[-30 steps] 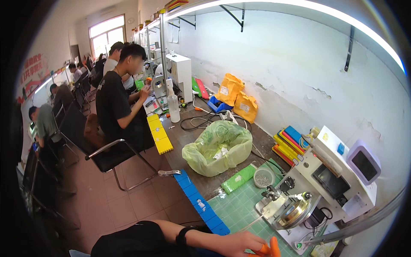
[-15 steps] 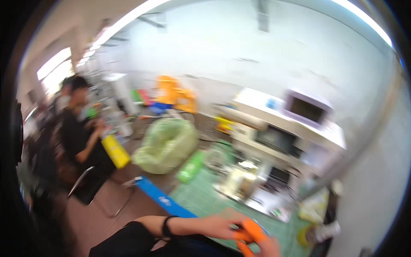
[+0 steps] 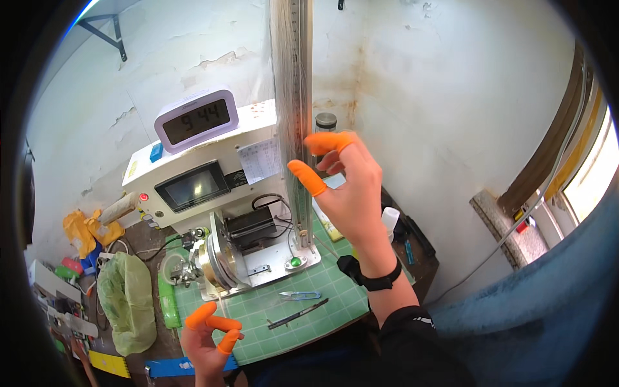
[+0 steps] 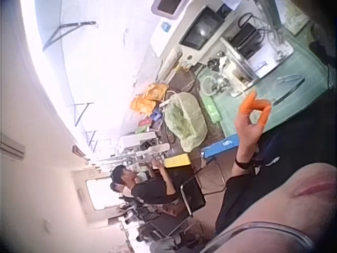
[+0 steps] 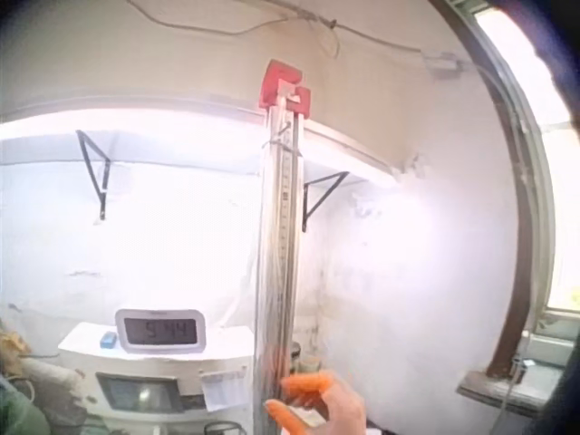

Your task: The worker uses glue and a manual press to assemble small parts, then organizes them onto a blue storage strip.

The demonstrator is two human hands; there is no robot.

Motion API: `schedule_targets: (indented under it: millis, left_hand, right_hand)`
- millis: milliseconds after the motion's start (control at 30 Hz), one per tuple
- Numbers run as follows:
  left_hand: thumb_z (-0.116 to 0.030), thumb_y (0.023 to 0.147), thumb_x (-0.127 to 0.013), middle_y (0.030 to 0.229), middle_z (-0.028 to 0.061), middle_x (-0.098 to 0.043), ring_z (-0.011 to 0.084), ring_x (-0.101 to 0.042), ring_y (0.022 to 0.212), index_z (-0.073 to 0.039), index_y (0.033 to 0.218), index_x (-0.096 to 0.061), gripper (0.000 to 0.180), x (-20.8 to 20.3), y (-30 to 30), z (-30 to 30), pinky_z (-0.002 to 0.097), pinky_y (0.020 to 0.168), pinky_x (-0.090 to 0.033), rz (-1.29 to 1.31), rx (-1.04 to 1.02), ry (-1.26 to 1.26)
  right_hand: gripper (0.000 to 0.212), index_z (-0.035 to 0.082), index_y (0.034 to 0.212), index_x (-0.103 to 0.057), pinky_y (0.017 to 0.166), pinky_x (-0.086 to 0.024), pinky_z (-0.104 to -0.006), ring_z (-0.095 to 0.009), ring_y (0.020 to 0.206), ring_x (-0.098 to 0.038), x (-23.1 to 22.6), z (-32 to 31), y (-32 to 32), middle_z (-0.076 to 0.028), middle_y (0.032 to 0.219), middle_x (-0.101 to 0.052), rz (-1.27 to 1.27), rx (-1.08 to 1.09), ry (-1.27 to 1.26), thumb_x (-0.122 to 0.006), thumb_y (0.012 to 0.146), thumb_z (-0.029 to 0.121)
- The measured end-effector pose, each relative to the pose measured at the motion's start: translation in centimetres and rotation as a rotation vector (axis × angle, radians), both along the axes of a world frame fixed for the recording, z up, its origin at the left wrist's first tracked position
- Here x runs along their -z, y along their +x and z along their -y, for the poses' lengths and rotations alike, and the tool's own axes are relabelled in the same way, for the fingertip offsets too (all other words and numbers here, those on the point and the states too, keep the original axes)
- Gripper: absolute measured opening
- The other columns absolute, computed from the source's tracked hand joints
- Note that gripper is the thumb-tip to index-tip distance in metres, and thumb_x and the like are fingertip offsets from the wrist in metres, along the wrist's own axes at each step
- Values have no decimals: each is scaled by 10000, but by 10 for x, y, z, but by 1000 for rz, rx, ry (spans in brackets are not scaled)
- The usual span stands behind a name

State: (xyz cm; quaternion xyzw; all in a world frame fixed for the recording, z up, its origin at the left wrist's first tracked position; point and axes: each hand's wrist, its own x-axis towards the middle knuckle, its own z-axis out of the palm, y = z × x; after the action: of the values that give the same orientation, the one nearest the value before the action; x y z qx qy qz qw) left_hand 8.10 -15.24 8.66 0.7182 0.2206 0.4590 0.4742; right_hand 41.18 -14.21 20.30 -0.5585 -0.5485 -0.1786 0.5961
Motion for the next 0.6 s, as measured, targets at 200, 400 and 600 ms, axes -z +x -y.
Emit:
schedule_targets:
  millis: [200, 400, 600]
  left_hand:
    - [-54, 819, -804, 817, 161, -689, 212, -670, 686, 16, 1353, -500, 619, 2, -25, 0, 314, 590, -581, 62, -130, -14]
    - [-43, 829, -782, 819, 152, -682, 199, -654, 676, 19, 1347, -510, 588, 3, -32, -10, 303, 563, -576, 38, -116, 4]
    - [-16, 826, -775, 813, 153, -684, 197, -660, 680, 20, 1341, -517, 577, 7, -20, -11, 298, 572, -573, 27, -88, 41]
  right_hand:
    - [192, -2, 1017, -685, 742, -527, -234, -98, 821, -658, 26, 12, -17, -72, 975, -714, -344, -322, 101, -785, 854, 15]
    - [191, -26, 1070, -657, 694, -509, -224, -80, 776, -611, 8, 13, -12, -73, 1008, -695, -345, -274, 314, -727, 893, -34]
    - [189, -4, 1080, -691, 650, -470, -210, -71, 719, -561, -18, -6, 0, -31, 937, -690, -199, -98, 198, -735, 897, 18]
